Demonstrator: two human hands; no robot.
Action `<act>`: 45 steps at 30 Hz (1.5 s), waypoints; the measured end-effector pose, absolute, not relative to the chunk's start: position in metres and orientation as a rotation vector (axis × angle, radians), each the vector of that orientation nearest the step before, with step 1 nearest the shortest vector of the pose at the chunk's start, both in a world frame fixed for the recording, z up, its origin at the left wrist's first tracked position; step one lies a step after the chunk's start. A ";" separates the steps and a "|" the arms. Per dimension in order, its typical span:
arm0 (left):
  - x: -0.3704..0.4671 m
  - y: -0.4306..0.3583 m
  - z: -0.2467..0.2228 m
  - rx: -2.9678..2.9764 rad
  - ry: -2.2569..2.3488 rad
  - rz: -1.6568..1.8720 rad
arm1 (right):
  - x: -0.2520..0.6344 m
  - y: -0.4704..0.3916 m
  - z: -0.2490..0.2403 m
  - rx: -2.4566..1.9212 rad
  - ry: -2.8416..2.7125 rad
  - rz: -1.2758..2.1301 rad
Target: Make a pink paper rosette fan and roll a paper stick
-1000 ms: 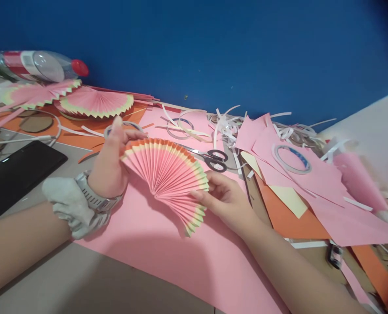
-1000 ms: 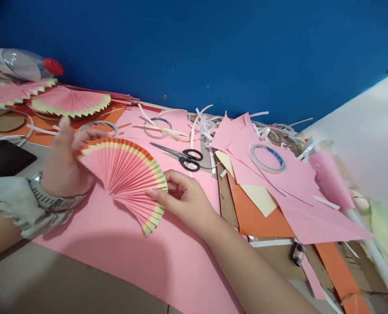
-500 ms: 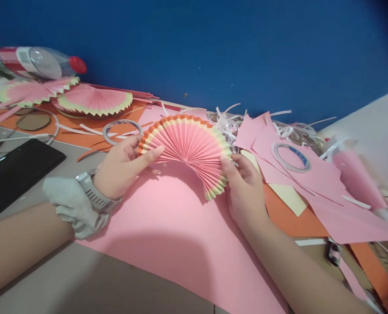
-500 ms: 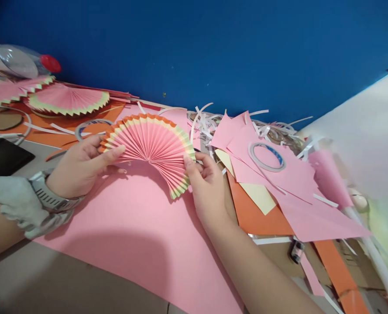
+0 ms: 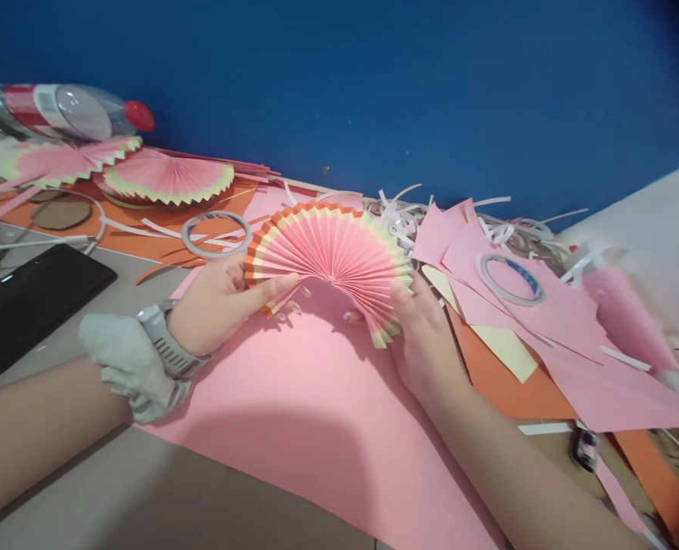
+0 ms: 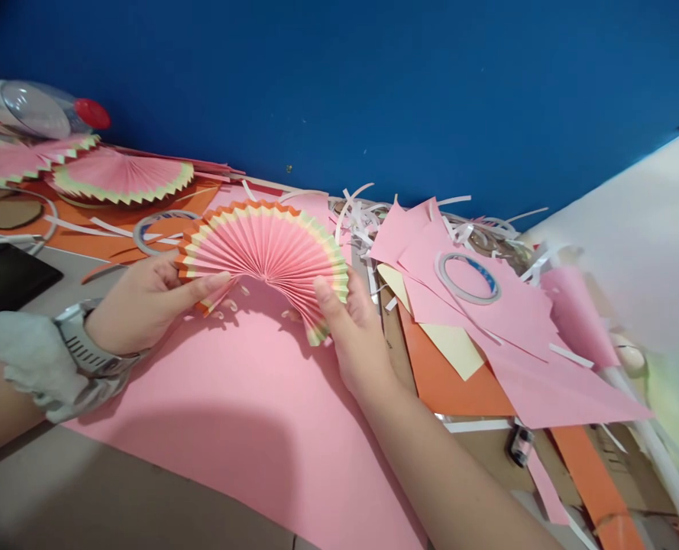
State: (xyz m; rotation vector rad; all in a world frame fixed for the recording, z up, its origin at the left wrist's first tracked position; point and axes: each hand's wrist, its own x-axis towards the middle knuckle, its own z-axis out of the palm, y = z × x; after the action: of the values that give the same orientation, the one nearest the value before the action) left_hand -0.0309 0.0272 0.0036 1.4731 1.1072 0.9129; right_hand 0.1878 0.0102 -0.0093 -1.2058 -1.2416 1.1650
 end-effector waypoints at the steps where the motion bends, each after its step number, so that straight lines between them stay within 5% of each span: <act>1: -0.031 0.028 0.003 1.480 1.130 0.957 | 0.187 0.011 -0.009 -1.164 -1.225 1.245; 20: -0.028 0.024 0.003 1.404 0.897 0.822 | 0.189 0.010 -0.009 -1.145 -1.179 1.309; 29: -0.030 0.027 -0.006 1.527 1.193 1.281 | 0.191 0.008 -0.010 -1.387 -1.286 1.015; 35: -0.025 0.014 -0.001 2.337 1.374 0.825 | 0.186 0.004 -0.007 -1.469 -1.754 0.437; 45: -0.025 0.012 -0.001 2.534 1.569 0.503 | 0.180 -0.005 -0.009 -1.627 -2.075 -0.083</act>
State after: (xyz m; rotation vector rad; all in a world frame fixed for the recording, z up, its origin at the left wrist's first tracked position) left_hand -0.0246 0.0120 -0.0007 2.5343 1.5688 0.5031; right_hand 0.1804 -0.0052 -0.0093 -1.6269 -2.0752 -0.0827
